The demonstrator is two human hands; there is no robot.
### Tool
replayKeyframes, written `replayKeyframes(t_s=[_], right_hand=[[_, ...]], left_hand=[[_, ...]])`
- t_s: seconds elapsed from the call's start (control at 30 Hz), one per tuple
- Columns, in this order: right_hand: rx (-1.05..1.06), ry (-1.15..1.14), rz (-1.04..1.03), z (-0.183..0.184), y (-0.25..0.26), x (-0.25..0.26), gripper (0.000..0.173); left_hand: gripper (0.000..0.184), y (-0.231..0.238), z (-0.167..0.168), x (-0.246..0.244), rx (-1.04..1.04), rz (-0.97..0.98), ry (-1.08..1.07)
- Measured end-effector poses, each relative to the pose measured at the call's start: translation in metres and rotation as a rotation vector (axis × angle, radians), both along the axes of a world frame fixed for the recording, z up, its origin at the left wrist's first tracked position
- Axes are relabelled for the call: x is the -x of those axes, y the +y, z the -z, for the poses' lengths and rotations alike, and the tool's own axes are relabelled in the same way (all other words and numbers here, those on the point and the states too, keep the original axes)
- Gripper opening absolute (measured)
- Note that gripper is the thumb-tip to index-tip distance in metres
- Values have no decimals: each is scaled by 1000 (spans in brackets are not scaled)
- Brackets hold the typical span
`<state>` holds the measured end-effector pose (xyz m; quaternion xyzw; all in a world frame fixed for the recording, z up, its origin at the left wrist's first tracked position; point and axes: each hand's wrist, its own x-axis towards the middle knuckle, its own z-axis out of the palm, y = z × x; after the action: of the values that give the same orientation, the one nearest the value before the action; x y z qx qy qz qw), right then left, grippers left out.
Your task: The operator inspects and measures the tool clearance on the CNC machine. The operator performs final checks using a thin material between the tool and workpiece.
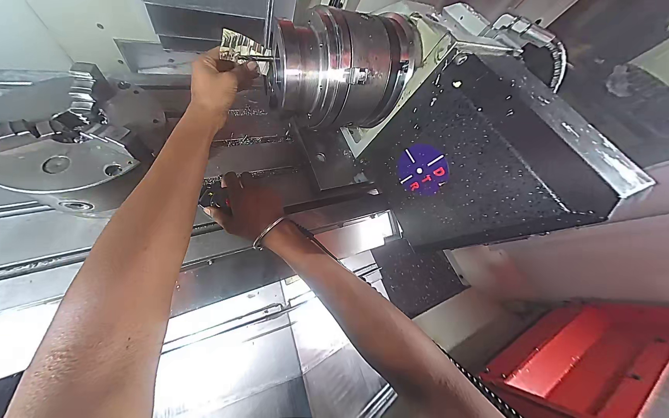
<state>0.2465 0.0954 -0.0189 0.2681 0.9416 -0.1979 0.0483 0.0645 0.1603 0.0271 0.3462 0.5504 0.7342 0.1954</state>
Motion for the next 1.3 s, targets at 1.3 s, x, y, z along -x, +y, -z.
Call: replayKeyframes(t_s=[1.3], right_hand=[[18,-38,-3,-2,0,2,65]], left_hand=[[25,-3,2,3,0,-30,23]])
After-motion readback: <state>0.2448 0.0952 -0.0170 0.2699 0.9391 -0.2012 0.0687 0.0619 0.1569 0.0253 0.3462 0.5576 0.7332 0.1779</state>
